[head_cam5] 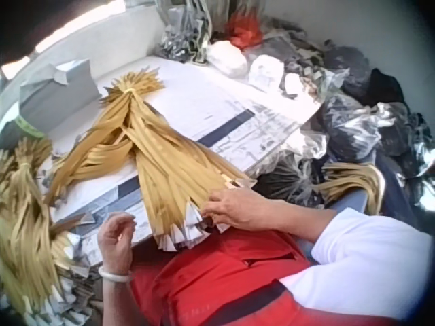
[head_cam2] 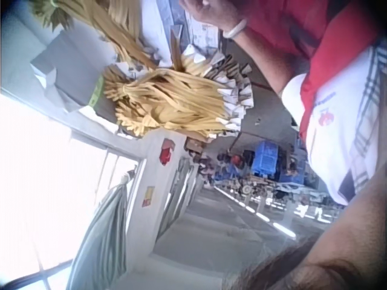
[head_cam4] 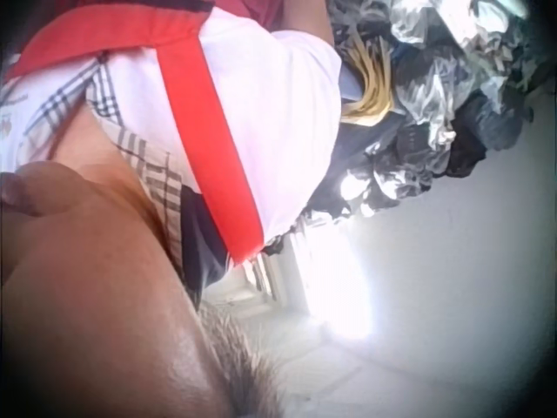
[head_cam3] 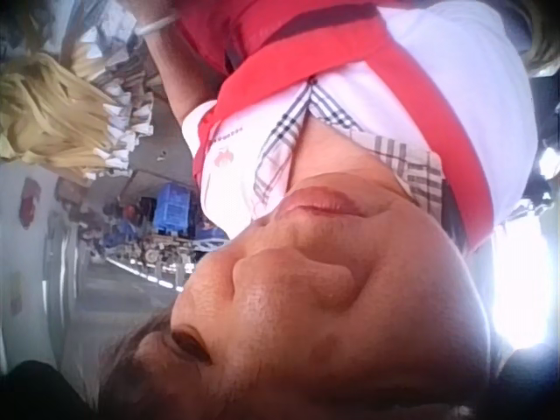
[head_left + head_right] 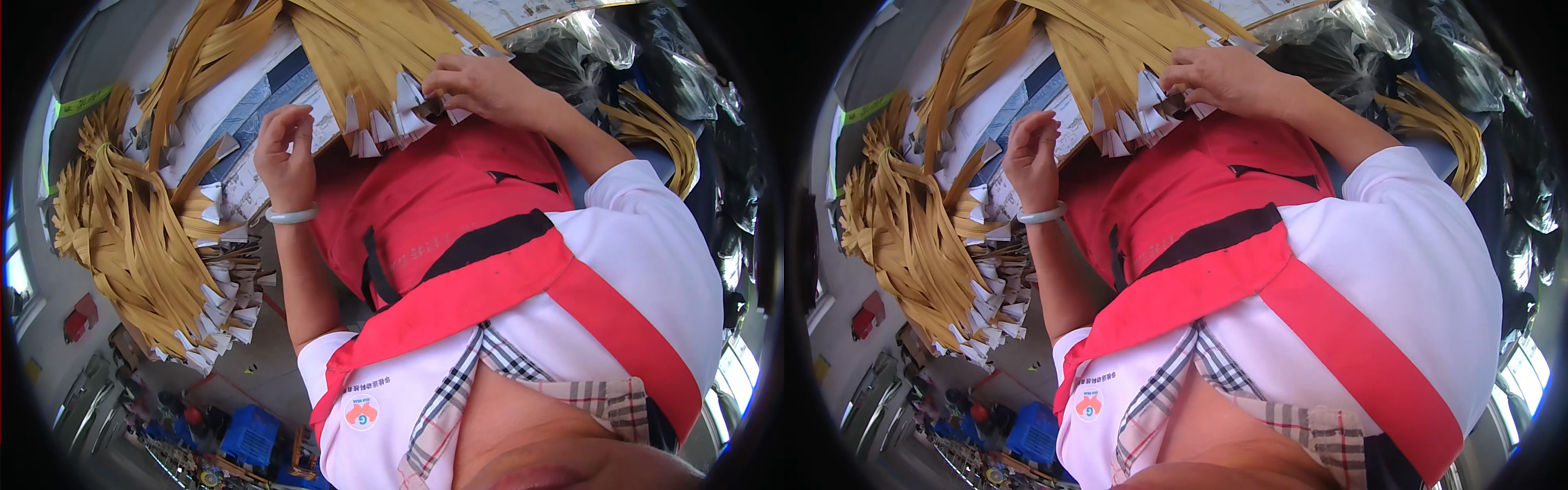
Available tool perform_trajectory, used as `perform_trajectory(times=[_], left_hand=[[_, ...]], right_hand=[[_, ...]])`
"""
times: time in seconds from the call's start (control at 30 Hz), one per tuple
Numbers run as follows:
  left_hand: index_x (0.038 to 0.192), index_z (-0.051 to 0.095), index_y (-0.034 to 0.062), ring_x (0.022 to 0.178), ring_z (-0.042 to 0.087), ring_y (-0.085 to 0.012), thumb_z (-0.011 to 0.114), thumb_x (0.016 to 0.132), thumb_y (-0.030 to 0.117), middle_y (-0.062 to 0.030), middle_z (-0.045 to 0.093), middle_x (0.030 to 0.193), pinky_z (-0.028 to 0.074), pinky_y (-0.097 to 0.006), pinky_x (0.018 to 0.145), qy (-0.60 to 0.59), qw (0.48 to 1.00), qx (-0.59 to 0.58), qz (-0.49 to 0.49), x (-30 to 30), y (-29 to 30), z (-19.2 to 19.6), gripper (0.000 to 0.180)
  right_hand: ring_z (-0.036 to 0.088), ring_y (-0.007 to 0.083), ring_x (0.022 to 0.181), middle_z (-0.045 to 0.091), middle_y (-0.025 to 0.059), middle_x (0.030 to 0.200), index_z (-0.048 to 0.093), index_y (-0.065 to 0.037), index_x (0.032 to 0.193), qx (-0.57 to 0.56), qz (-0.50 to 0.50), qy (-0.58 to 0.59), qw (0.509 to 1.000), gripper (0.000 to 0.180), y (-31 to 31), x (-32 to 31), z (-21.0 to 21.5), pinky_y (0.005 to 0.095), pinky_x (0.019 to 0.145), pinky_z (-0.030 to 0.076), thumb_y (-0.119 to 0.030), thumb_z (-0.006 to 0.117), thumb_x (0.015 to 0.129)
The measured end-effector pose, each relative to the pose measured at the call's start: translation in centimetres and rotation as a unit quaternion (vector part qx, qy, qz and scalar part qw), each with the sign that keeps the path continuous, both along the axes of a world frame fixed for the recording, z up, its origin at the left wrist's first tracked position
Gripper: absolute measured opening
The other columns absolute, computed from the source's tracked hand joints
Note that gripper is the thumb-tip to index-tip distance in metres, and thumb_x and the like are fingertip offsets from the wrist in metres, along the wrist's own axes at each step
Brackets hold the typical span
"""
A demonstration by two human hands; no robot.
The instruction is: The person attaches paper caps onto the ends of yellow fabric straps by hand, folding each paper piece around the strap tip one at a time.
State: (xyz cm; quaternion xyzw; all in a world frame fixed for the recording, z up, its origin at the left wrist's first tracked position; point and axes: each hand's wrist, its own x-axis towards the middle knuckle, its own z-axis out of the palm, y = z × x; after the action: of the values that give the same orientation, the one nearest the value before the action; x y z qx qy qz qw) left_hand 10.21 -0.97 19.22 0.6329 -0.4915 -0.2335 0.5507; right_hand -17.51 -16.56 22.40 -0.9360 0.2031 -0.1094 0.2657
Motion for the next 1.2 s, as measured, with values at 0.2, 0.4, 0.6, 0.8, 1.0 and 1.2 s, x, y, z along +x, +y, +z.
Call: perform_trajectory(times=[0.2, 0.4, 0.6, 0.8, 1.0, 1.2], left_hand=[[0.094, 0.067, -0.0001, 0.074, 0.062, -0.0149, 0.065, 0.088, -0.002, -0.0080, 0.064, 0.090, 0.049, -0.026, 0.066, -0.013, 0.996, 0.009, -0.085, -6.1, -1.9, 0.4, 0.007], [0.095, 0.067, 0.0004, 0.071, 0.062, -0.0184, 0.063, 0.087, -0.005, -0.0094, 0.064, 0.090, 0.049, -0.027, 0.065, -0.050, 0.989, 0.021, -0.140, -8.1, -1.5, 0.4, 0.010], [0.095, 0.067, 0.0012, 0.074, 0.063, -0.0199, 0.063, 0.086, -0.005, -0.0099, 0.063, 0.091, 0.050, -0.029, 0.067, -0.043, 0.982, 0.052, -0.179, -9.3, -1.4, 0.0, 0.012], [0.103, 0.065, 0.0041, 0.087, 0.063, -0.0309, 0.068, 0.079, 0.000, -0.0132, 0.062, 0.105, 0.051, -0.038, 0.077, -0.177, 0.964, -0.048, -0.194, -11.8, -3.6, 1.9, 0.024], [0.098, 0.069, 0.0027, 0.082, 0.065, -0.0285, 0.072, 0.076, 0.001, -0.0145, 0.063, 0.102, 0.053, -0.035, 0.073, -0.255, 0.931, -0.036, -0.259, -10.6, -4.0, 3.1, 0.022], [0.091, 0.068, -0.0021, 0.088, 0.058, -0.0114, 0.071, 0.082, -0.007, -0.0052, 0.063, 0.096, 0.048, -0.024, 0.073, 0.206, 0.962, -0.001, -0.177, -7.5, -2.0, 3.4, 0.011]], right_hand=[[0.060, 0.0297, 0.086, 0.060, 0.0064, 0.085, 0.059, -0.008, 0.085, -0.087, -0.089, 0.102, 0.987, 0.023, 0.5, -1.5, -0.2, 0.0386, 0.073, 0.048, -0.028, 0.071, 0.084], [0.057, 0.0215, 0.077, 0.058, 0.0063, 0.083, 0.063, -0.005, 0.085, -0.039, -0.183, -0.167, 0.968, 0.017, 1.6, -3.0, -1.4, 0.0299, 0.070, 0.047, -0.019, 0.073, 0.086], [0.059, 0.0130, 0.079, 0.060, 0.0050, 0.084, 0.066, -0.002, 0.091, 0.193, -0.228, -0.127, 0.946, 0.017, 2.2, -6.1, -5.9, 0.0264, 0.070, 0.048, -0.017, 0.074, 0.087], [0.060, 0.0221, 0.083, 0.060, 0.0077, 0.089, 0.063, -0.001, 0.092, 0.141, -0.082, -0.161, 0.973, 0.011, 3.1, -4.0, -2.8, 0.0291, 0.076, 0.049, -0.009, 0.068, 0.087], [0.061, 0.0167, 0.081, 0.061, 0.0047, 0.089, 0.064, -0.002, 0.093, 0.186, -0.013, -0.144, 0.972, 0.010, 3.0, -2.9, 0.2, 0.0269, 0.074, 0.049, -0.011, 0.066, 0.090], [0.057, 0.0078, 0.087, 0.062, 0.0008, 0.103, 0.065, 0.000, 0.103, 0.488, -0.081, -0.205, 0.845, 0.015, 2.8, -0.6, 1.4, 0.0222, 0.079, 0.047, -0.013, 0.063, 0.096]])
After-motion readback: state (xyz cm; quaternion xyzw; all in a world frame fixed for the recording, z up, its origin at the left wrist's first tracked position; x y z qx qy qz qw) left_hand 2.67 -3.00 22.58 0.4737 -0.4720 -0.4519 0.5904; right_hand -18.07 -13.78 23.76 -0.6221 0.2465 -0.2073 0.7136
